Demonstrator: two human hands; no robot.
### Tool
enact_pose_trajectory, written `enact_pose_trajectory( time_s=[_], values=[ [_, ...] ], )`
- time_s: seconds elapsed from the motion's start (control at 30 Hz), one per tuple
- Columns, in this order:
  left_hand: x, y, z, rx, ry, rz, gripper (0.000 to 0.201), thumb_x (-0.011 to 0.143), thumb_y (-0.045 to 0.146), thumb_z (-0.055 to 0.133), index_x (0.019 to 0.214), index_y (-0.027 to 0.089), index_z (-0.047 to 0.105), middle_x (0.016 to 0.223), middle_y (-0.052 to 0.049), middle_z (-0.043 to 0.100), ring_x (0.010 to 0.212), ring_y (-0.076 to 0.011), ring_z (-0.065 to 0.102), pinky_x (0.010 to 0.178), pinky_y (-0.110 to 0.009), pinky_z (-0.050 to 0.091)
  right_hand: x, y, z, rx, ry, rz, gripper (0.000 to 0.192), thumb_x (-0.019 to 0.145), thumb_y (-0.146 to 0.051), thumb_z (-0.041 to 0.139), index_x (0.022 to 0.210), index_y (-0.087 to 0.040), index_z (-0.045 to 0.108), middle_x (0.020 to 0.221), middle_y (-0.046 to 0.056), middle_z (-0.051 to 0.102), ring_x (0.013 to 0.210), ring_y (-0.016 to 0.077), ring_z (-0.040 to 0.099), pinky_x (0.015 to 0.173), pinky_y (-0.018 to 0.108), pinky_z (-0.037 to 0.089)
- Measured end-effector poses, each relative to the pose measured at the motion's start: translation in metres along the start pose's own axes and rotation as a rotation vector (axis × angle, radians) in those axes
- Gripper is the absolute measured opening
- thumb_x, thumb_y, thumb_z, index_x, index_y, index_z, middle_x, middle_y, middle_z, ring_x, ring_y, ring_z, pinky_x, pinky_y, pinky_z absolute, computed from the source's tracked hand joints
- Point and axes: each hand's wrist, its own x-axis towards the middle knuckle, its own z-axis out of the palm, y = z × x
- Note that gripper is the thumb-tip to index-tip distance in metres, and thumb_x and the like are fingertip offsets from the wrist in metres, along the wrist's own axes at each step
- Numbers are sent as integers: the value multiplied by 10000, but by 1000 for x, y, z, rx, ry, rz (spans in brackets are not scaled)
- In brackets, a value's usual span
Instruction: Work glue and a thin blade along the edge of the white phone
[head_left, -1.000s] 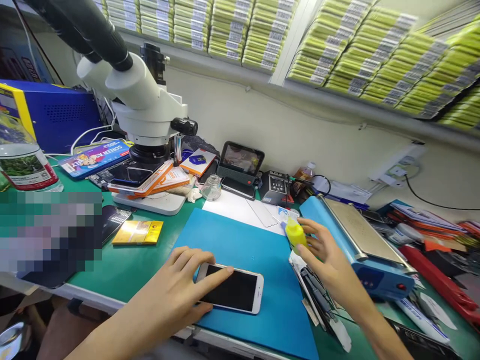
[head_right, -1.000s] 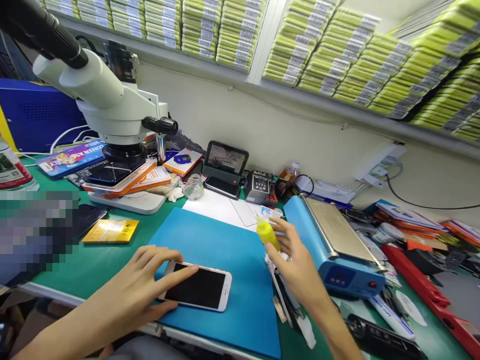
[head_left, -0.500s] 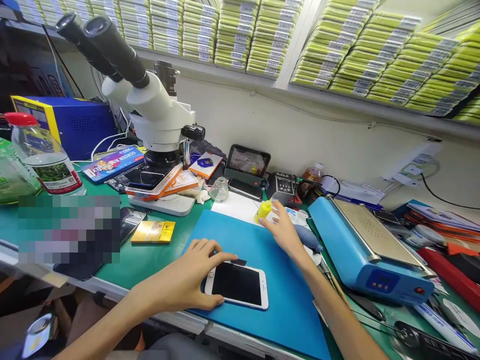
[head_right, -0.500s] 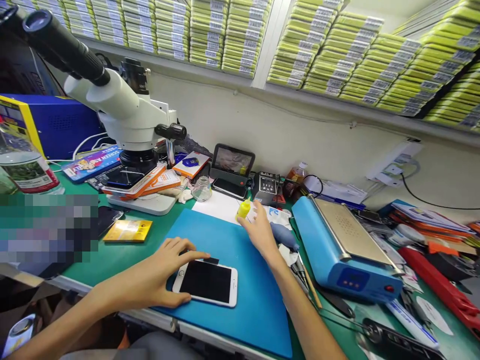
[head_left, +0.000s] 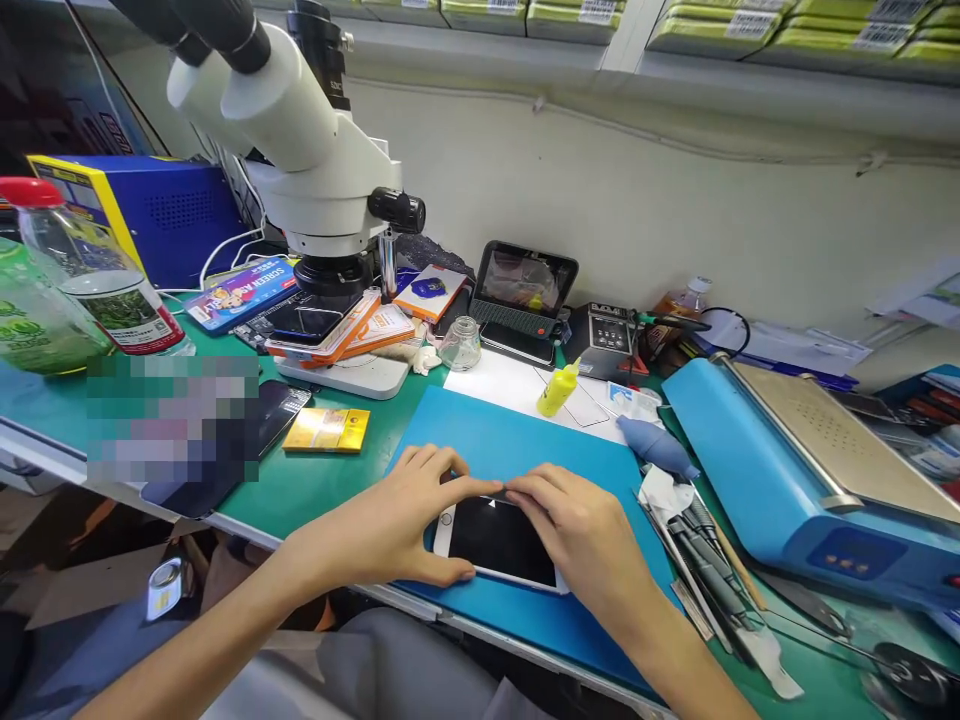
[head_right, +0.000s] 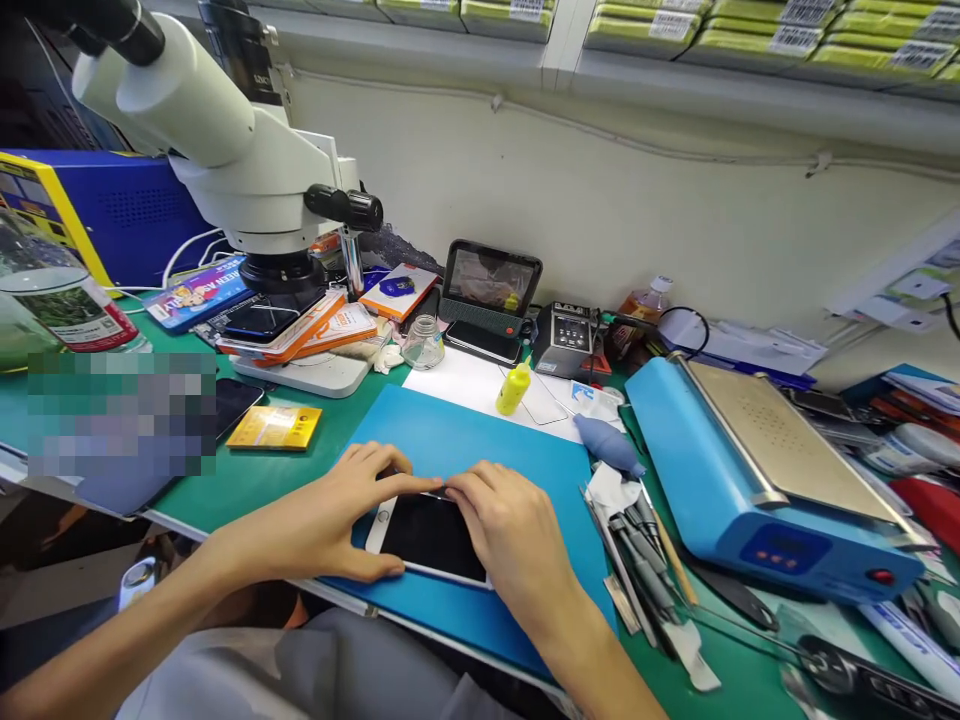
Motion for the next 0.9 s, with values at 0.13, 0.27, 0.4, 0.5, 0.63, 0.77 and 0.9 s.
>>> enact_pose_trajectory(
  time_s=[0.13, 0.27, 0.4, 0.5, 0.63, 0.77, 0.9],
  values=[
    [1, 1, -2, 10, -10, -17, 880, 878, 325, 945, 1631, 415, 500, 1326, -48, 571, 1258, -298, 537, 1132, -459, 465, 9, 3, -5, 16, -95, 1, 195, 1127, -361, 651, 1172, -187, 725, 1112, 56, 720, 978, 177, 703, 917, 376, 632],
    [5, 1, -3, 18, -30, -15, 893, 864, 338, 953, 1633, 390, 503, 1322, -52, 576, 1250, -302, 540, 1141, -471, 458, 20, 6, -10, 85, -177, 48, 219, 1122, -384, 662, 1145, -177, 730, 1104, 57, 730, 989, 182, 715, 925, 385, 637],
    [7, -1, -4, 23, -36, -13, 888, 856, 347, 959, 1625, 356, 515, 1340, -58, 580, 1263, -311, 534, 1134, -471, 458, 28, 9, -15, 135, -219, 93, 236, 1118, -393, 672, 1133, -165, 729, 1086, 54, 736, 965, 178, 724, 907, 379, 643],
    [6, -2, -4, 22, -23, -3, 885, 853, 361, 963, 1617, 370, 517, 1325, -49, 587, 1257, -306, 542, 1119, -459, 467, 28, 8, -16, 138, -215, 93, 236, 1120, -390, 669, 1121, -162, 729, 1079, 52, 738, 956, 175, 725, 899, 374, 643],
    [4, -4, -2, 21, 11, 19, 896, 847, 363, 976, 1616, 388, 516, 1291, -45, 593, 1236, -295, 560, 1100, -438, 480, 19, 5, -11, 90, -150, 37, 210, 1124, -367, 660, 1129, -167, 725, 1077, 49, 729, 958, 175, 716, 900, 373, 639],
    [3, -7, -1, 18, 31, 42, 884, 854, 371, 979, 1612, 412, 526, 1245, -37, 594, 1193, -273, 583, 1071, -404, 498, 6, 4, -1, 49, -46, -19, 197, 1132, -359, 640, 1146, -180, 721, 1077, 49, 719, 976, 179, 704, 925, 382, 629],
    [2, -7, -1, 18, 26, 41, 885, 855, 363, 982, 1614, 411, 527, 1241, -35, 596, 1178, -271, 583, 1065, -406, 496, 3, 5, 3, 92, -30, -6, 209, 1136, -369, 632, 1151, -183, 725, 1090, 53, 723, 989, 182, 705, 941, 391, 625]
  ],
)
